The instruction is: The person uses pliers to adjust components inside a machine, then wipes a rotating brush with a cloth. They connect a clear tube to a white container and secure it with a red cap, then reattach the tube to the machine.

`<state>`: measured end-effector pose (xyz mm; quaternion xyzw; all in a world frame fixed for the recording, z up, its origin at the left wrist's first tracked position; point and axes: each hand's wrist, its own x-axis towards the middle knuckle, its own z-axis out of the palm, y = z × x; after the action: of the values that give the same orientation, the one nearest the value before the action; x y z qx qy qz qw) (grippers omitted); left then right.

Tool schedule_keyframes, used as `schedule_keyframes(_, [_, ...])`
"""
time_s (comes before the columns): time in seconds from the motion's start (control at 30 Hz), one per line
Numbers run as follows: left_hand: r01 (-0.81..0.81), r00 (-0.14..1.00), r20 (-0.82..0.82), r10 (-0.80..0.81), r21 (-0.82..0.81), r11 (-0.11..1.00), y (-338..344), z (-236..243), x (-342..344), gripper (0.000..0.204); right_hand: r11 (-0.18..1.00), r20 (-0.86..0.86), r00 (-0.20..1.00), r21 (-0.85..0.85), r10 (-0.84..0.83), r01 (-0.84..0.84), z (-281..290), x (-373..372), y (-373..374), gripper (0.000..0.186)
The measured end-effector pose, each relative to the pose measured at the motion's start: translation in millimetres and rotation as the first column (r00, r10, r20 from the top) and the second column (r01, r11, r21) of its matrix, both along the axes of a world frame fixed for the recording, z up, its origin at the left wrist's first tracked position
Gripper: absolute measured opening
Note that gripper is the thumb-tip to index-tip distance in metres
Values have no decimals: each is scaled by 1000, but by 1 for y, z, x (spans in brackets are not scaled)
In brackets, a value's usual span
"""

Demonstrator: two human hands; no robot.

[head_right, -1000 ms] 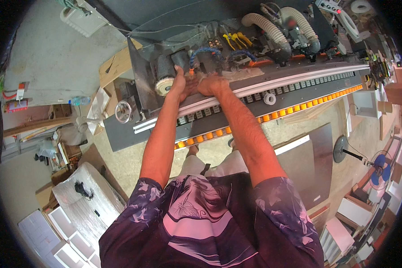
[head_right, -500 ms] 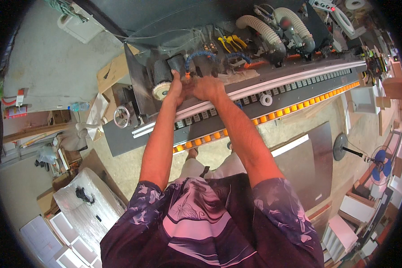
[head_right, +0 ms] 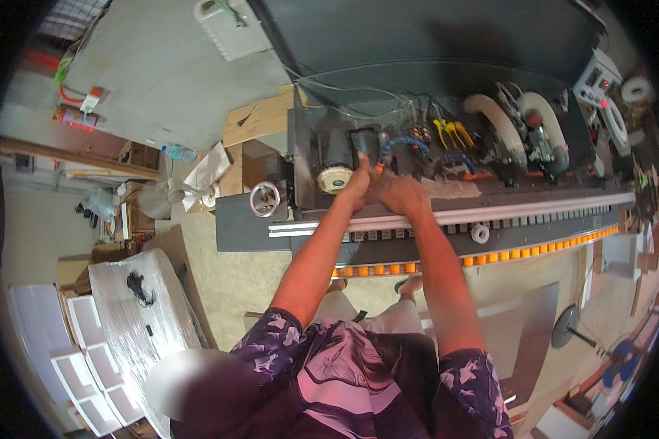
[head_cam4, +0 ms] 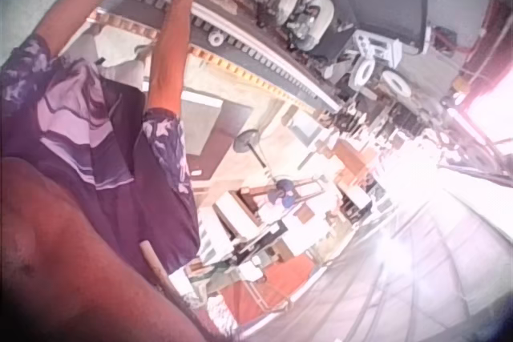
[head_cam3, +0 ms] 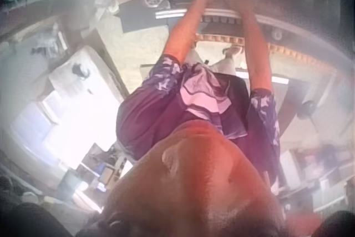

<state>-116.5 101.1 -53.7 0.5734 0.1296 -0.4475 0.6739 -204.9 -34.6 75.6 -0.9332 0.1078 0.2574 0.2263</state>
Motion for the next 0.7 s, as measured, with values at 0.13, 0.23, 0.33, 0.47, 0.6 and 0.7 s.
schedule_keyframes(0.13, [-17,997,78,21,-60,998,-17,23,-3,98,998,88,995,-45,40,-37,-50,2,-18,45])
schedule_keyframes(0.23, [-6,998,58,7,-11,1000,-17,49,-8,98,993,51,992,-32,114,-112,-70,5,-28,49])
schedule_keyframes(0.33, [-40,997,69,35,62,997,-6,33,-8,99,999,35,999,-27,21,-20,-19,6,-4,46])
schedule_keyframes(0.47, [-29,996,89,22,80,996,-9,29,-8,98,996,33,997,-51,68,-66,-20,7,-4,45])
schedule_keyframes(0.6, [-21,994,104,15,56,998,-14,32,-7,94,962,54,960,-30,274,-273,-60,9,-23,43])
schedule_keyframes(0.7, [19,994,102,-27,76,997,-19,50,-9,94,811,64,813,-145,579,-566,-92,11,-47,41])
